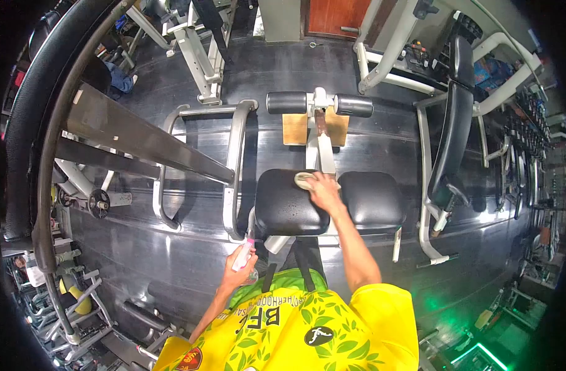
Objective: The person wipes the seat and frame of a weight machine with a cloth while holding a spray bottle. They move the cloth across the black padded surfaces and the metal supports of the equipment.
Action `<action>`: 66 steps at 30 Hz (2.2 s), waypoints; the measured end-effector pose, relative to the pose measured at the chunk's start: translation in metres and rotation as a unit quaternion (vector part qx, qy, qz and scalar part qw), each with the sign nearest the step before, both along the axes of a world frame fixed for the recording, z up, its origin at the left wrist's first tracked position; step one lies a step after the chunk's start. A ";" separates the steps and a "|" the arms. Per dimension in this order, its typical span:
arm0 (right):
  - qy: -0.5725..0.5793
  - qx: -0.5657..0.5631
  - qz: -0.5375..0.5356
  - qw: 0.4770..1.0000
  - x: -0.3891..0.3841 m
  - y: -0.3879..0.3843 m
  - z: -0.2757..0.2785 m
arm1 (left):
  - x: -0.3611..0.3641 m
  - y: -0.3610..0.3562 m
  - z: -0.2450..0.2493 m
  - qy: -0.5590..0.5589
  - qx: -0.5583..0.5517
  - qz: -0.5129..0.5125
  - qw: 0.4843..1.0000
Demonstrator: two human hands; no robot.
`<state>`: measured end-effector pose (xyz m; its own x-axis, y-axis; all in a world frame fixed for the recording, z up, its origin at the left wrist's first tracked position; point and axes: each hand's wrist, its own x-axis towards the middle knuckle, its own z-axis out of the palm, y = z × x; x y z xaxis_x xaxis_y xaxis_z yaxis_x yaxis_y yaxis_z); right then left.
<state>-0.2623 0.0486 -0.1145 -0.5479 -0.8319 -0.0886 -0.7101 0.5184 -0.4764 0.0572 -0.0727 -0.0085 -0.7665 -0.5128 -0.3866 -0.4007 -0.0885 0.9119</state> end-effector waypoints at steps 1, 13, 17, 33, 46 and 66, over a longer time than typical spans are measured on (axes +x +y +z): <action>0.015 0.040 -0.001 0.999 0.011 -0.016 -0.003 | -0.001 0.000 0.003 0.001 -0.001 -0.002 1.000; 0.003 -0.006 0.054 0.999 0.031 -0.011 0.021 | -0.021 0.002 0.013 0.007 0.023 -0.014 1.000; -0.018 -0.012 -0.031 0.999 0.016 0.034 0.016 | -0.017 0.003 0.023 -0.014 0.027 0.038 0.999; 0.011 -0.019 0.068 0.997 0.047 0.004 0.033 | -0.019 0.006 0.016 -0.024 0.009 0.022 0.999; 0.059 -0.066 0.124 0.988 0.125 -0.074 0.037 | -0.012 -0.001 0.018 -0.008 0.010 0.042 0.999; 0.044 -0.036 0.041 0.998 0.116 -0.023 0.042 | 0.003 -0.015 0.023 -0.023 0.000 0.025 0.999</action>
